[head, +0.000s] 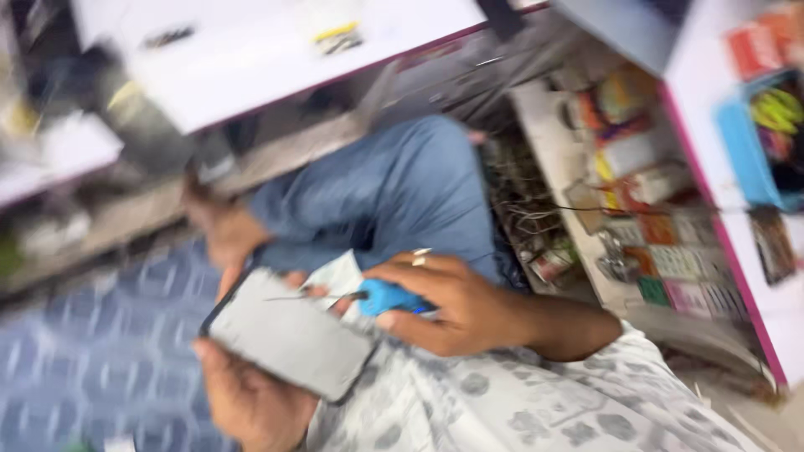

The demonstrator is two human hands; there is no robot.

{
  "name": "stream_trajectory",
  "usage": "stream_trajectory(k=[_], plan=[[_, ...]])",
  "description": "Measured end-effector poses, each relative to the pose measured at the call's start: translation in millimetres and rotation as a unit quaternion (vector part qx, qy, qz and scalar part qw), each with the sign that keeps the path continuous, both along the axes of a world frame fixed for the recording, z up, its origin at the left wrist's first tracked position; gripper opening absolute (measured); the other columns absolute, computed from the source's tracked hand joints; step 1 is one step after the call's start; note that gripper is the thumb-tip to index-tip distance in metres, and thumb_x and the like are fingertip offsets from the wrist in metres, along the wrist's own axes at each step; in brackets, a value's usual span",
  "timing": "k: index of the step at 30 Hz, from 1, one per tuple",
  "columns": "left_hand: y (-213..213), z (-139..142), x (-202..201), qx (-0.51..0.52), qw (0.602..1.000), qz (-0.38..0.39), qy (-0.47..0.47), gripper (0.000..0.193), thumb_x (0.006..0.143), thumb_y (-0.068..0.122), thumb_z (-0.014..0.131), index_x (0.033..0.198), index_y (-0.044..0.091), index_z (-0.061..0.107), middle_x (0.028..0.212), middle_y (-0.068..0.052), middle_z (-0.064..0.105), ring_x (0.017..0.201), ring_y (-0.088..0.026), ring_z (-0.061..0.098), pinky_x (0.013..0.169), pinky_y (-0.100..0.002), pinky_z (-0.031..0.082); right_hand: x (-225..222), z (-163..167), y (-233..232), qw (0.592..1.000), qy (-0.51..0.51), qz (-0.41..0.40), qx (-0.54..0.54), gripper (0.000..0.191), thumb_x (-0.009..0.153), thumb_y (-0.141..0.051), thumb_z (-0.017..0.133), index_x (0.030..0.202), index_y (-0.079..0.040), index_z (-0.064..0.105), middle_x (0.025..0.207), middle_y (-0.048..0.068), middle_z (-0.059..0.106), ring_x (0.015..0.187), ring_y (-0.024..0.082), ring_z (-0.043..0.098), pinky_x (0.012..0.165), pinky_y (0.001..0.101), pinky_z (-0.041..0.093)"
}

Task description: The person repairs a disassembled smartphone, using a screwdriver to unscrew components from the phone body, then uses a blue electric screwdriver to remove screws from the phone's back cover while seated on the floor.

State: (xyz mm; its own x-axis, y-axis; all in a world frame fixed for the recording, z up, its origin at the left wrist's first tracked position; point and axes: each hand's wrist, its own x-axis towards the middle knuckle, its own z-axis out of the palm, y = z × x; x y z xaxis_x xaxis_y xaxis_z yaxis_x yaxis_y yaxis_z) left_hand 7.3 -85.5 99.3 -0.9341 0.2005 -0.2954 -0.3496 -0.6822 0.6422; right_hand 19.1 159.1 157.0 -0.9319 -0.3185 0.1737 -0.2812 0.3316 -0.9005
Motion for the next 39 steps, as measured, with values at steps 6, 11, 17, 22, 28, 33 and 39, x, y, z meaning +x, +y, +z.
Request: stream_trajectory(k=[6, 11, 17, 22, 28, 33, 39], plan=[[15, -59, -31, 0.019, 0.997, -0.023, -0.072, 0.081, 0.102, 0.070, 0.033, 0.166, 0.021, 0.026, 0.141, -0.024, 0.055, 0.117, -0.049, 0.061, 0.095, -0.073, 0.049, 13, -42, 17, 0.990, -0.102, -0.081, -0.050, 0.036, 0.092, -0.025, 0.078, 0.118, -0.003, 0.066, 0.098, 0.009, 0.071, 0.089, 0.019, 0.070, 0.078, 0.0325, 0.054], [30, -70, -22, -0.163, 0.985, 0.010, -0.054, 0.073, 0.099, 0.026, 0.050, 0.162, 0.035, 0.015, 0.138, -0.029, 0.054, 0.102, -0.049, 0.066, 0.081, -0.067, 0.057, 21, -64, 16, 0.997, -0.049, -0.065, 0.004, 0.037, 0.095, -0.026, 0.077, 0.120, -0.002, 0.066, 0.105, 0.014, 0.071, 0.095, 0.027, 0.071, 0.082, 0.0381, 0.056], [33, -70, -16, -0.109, 0.991, 0.012, 0.081, 0.036, 0.104, 0.008, 0.053, 0.138, -0.005, 0.054, 0.135, -0.032, 0.060, 0.111, -0.048, 0.069, 0.084, -0.061, 0.063, 10, -58, 9, 0.996, -0.063, -0.054, 0.045, 0.041, 0.093, -0.030, 0.075, 0.122, -0.002, 0.066, 0.099, 0.016, 0.069, 0.090, 0.032, 0.071, 0.078, 0.0411, 0.056], [17, -73, -28, -0.092, 0.992, 0.051, 0.073, 0.009, 0.100, 0.001, 0.062, 0.096, -0.005, 0.058, 0.116, -0.034, 0.066, 0.112, -0.048, 0.069, 0.081, -0.063, 0.059, -5, -46, -7, 0.995, -0.066, -0.020, 0.070, 0.042, 0.091, -0.034, 0.072, 0.122, -0.006, 0.068, 0.097, 0.016, 0.069, 0.087, 0.034, 0.071, 0.073, 0.0438, 0.055], [0, -61, -52, -0.143, 0.985, 0.060, 0.073, 0.009, 0.099, -0.001, 0.062, 0.093, -0.007, 0.060, 0.120, -0.037, 0.065, 0.113, -0.047, 0.069, 0.084, -0.065, 0.062, -31, -35, -14, 0.992, -0.040, -0.003, 0.124, 0.040, 0.089, -0.035, 0.071, 0.116, -0.006, 0.066, 0.096, 0.017, 0.068, 0.087, 0.039, 0.069, 0.072, 0.0482, 0.055], [-10, -70, -75, -0.134, 0.987, 0.037, 0.076, 0.014, 0.102, 0.003, 0.056, 0.098, -0.010, 0.060, 0.126, -0.038, 0.062, 0.114, -0.049, 0.067, 0.085, -0.065, 0.062, -51, -28, -11, 0.989, -0.047, 0.008, 0.137, 0.037, 0.091, -0.038, 0.072, 0.107, -0.005, 0.066, 0.091, 0.017, 0.067, 0.085, 0.039, 0.068, 0.072, 0.0487, 0.055], [-17, -84, -99, -0.233, 0.965, -0.031, 0.119, 0.024, 0.105, 0.010, 0.055, 0.112, -0.013, 0.058, 0.126, -0.046, 0.059, 0.119, -0.044, 0.065, 0.098, -0.059, 0.056, -59, -16, 2, 0.990, -0.038, 0.008, 0.134, 0.035, 0.094, -0.039, 0.070, 0.102, -0.006, 0.064, 0.090, 0.014, 0.067, 0.086, 0.036, 0.069, 0.072, 0.0465, 0.055]])
